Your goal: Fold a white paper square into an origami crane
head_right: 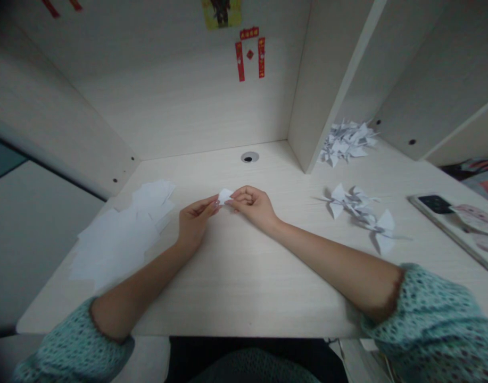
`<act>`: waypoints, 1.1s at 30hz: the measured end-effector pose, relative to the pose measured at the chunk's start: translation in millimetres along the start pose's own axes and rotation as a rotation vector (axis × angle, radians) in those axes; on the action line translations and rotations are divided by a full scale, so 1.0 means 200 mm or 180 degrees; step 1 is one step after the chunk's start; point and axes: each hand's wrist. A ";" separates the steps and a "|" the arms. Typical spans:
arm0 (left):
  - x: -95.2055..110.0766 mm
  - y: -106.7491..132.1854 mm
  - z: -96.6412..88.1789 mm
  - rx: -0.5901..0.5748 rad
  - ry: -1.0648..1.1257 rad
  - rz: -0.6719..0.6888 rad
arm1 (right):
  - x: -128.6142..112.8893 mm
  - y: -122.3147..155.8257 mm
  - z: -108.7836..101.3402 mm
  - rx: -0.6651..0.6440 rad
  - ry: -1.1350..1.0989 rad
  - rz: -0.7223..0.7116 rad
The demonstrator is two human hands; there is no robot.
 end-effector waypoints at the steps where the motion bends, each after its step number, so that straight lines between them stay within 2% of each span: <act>1: 0.00 0.00 0.00 0.0004 0.0015 -0.0001 | 0.00 0.00 0.00 -0.0004 -0.0016 -0.0010; 16: 0.00 0.00 -0.01 0.0132 -0.0085 -0.0009 | 0.01 0.00 0.00 -0.0048 0.0122 0.0150; 33: -0.01 -0.02 -0.01 -0.0083 -0.0002 -0.0171 | 0.01 0.00 0.00 -0.0030 0.0373 0.0107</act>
Point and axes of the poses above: each hand's wrist, its own y-axis away from the middle knuckle, its own z-axis out of the palm, x = y × z, and after that the axes turned 9 degrees about -y, right-handed
